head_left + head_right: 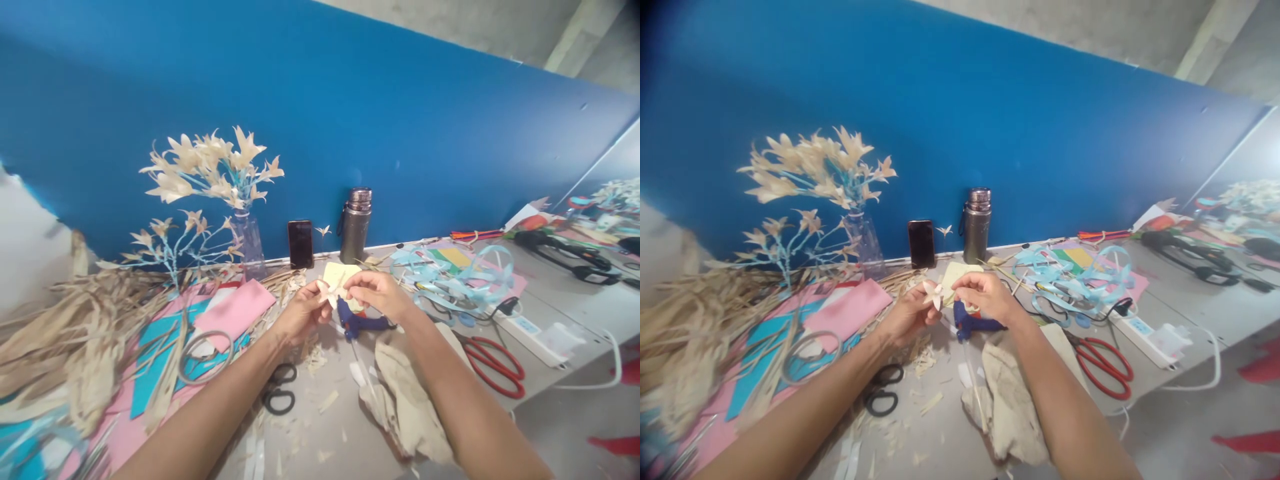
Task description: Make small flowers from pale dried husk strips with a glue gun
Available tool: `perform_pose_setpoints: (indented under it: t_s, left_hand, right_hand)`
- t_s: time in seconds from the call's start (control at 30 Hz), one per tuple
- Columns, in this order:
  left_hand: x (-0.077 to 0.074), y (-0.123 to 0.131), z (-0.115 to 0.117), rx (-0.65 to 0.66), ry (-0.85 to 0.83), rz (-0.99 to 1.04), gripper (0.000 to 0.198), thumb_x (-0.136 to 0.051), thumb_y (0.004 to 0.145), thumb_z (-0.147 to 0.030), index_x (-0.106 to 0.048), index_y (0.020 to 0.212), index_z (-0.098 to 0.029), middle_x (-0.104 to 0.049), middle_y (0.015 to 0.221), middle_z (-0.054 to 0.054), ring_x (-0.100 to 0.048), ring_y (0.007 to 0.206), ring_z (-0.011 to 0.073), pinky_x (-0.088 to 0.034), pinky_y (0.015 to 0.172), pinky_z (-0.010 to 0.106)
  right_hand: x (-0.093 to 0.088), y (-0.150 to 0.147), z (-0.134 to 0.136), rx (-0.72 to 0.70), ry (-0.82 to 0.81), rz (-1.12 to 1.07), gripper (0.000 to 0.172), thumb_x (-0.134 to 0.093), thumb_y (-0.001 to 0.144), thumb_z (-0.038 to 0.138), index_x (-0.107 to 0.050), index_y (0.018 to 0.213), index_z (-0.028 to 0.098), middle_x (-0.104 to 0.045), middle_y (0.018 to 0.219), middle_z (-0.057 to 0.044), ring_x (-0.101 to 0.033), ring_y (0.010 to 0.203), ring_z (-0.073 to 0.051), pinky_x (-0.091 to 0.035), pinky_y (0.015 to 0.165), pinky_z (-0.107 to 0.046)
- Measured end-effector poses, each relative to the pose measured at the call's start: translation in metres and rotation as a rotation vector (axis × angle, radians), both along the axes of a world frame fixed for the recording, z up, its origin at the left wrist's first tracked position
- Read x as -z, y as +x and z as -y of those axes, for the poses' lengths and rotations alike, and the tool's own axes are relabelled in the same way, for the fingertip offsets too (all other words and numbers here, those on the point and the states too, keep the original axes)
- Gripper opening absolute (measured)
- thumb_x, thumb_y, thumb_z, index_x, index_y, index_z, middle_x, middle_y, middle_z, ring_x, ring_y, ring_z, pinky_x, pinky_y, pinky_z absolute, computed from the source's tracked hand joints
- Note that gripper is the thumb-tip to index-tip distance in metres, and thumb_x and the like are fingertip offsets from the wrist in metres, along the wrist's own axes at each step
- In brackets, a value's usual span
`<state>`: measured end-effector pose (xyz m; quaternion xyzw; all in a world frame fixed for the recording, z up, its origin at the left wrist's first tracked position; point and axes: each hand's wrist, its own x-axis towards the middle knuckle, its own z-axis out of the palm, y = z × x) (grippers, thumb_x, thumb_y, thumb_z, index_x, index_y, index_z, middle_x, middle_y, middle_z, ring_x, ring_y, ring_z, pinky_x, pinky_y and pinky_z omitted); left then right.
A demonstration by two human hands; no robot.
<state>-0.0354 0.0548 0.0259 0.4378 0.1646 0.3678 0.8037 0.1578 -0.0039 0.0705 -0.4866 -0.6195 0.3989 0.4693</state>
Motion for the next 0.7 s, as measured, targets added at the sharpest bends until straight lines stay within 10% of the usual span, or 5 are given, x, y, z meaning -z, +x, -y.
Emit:
perform_pose_setpoints:
  t_s: [0.7]
  left_hand:
    - [0.003,0.004,0.005,0.083,-0.091,0.012,0.032,-0.088,0.061,-0.023,-0.062,0.077,-0.011,-0.053,0.056,-0.002,-0.042,0.048,0.0054,-0.031,0.046,0.018]
  right_hand:
    - [0.005,-0.022,0.000,0.018,0.075,-0.003,0.026,-0.068,0.080,0.041,-0.066,0.073,0.016,-0.060,0.061,0.001,-0.047,0.049,-0.009,-0.037,0.049,-0.023]
